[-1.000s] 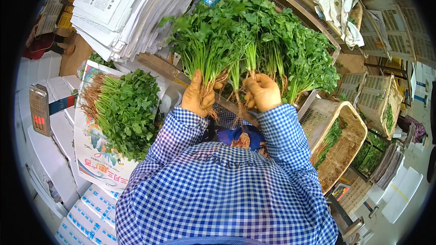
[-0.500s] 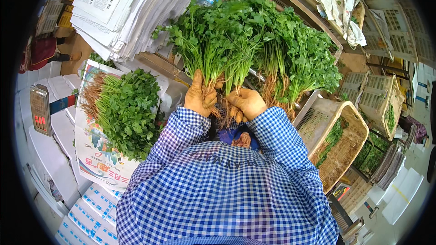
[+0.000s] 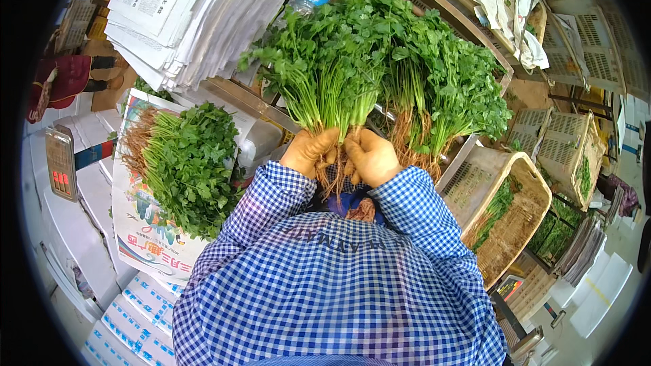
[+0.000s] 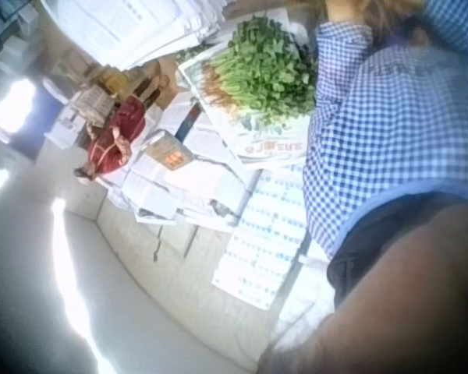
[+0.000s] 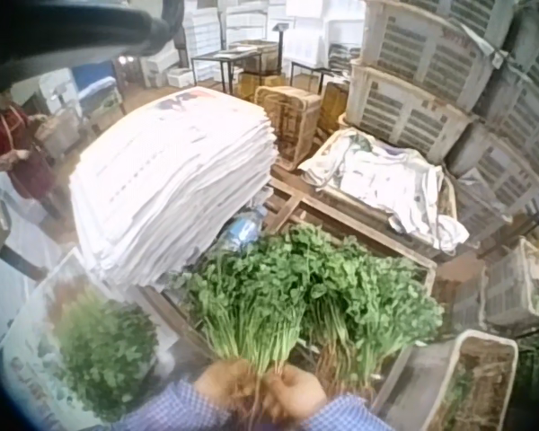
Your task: The person organizes bunches of herbs by hand, aligning the roots and removing loose leaves, before placing them onto a paper sheet and into a basket.
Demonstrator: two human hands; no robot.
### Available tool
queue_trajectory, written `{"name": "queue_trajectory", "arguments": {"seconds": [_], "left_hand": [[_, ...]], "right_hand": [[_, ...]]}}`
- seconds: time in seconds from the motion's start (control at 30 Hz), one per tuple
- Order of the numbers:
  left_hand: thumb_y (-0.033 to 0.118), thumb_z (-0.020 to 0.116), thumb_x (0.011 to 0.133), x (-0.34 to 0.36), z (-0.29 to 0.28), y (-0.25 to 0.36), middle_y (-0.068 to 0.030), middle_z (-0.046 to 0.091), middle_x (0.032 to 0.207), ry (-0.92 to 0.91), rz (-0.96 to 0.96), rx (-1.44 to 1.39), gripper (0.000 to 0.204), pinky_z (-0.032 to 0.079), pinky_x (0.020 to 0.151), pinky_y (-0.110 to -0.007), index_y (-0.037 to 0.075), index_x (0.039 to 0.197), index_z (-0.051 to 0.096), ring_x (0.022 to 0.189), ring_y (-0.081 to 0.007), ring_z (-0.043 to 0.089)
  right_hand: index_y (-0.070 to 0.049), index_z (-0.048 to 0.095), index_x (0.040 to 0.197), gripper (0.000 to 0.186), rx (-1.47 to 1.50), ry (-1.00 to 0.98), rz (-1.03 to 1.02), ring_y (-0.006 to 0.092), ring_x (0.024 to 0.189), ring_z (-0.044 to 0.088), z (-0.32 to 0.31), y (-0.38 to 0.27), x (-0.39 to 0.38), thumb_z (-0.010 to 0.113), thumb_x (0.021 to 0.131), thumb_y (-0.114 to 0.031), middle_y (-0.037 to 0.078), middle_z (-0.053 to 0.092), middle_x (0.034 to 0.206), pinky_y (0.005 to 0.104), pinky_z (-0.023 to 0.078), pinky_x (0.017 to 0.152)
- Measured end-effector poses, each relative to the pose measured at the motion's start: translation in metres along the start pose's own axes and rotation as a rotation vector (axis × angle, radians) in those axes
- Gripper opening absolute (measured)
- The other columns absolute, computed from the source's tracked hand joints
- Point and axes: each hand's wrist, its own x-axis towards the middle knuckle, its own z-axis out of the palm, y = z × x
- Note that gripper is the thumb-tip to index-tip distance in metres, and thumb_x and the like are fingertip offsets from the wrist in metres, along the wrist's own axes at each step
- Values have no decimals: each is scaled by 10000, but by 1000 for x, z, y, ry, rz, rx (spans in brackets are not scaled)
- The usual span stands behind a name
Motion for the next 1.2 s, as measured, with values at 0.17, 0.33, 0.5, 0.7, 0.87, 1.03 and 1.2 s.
{"name": "queue_trajectory", "arguments": {"seconds": [0.17,0.33,0.5,0.7,0.87,1.03,1.2], "left_hand": [[285,843,764,4,8,2,-43,671,715,148,-102,-22,353,360,461,-243,12,953,723,514,-109,496],[235,767,817,-1,7,7,-56,698,808,280,-126,-225,322,458,547,-212,-17,1002,687,568,-99,528],[220,755,839,-1,-5,3,-68,687,881,225,-152,-429,272,394,412,-226,55,1021,639,472,-84,460],[204,746,858,3,-4,3,-65,676,841,128,-172,-524,222,389,394,-216,66,984,626,449,-76,437],[199,752,841,-3,-10,9,-57,683,763,173,-185,-507,257,379,378,-208,18,999,660,419,-78,425],[224,739,851,-7,-2,12,-49,664,721,198,-207,-465,243,365,376,-211,15,953,667,407,-79,393],[214,752,840,-1,-17,4,-34,660,741,52,-236,-602,229,393,392,-213,48,968,663,418,-83,425]], "right_hand": [[-21,598,1007,244,-992,235,-239,306,661,694,20,-16,-4,551,913,-241,156,693,767,416,564,590],[-45,617,1066,377,-710,-3,-463,298,693,699,3,-22,-27,570,935,-395,158,704,832,405,564,606],[-37,527,1344,404,431,88,78,128,610,632,-33,-22,-31,560,996,-239,102,698,861,246,530,509],[94,168,1497,815,777,-62,177,125,492,553,-26,-18,33,632,961,-310,75,619,685,230,444,428],[101,475,1314,514,749,-9,181,132,353,460,-34,-12,32,664,915,-162,43,517,516,260,367,329],[39,648,976,142,889,-33,122,107,340,398,-45,8,23,632,898,-78,5,500,514,260,325,295],[51,585,1145,396,677,2,142,114,412,498,-36,-4,16,649,934,-278,9,528,549,226,397,377]]}}
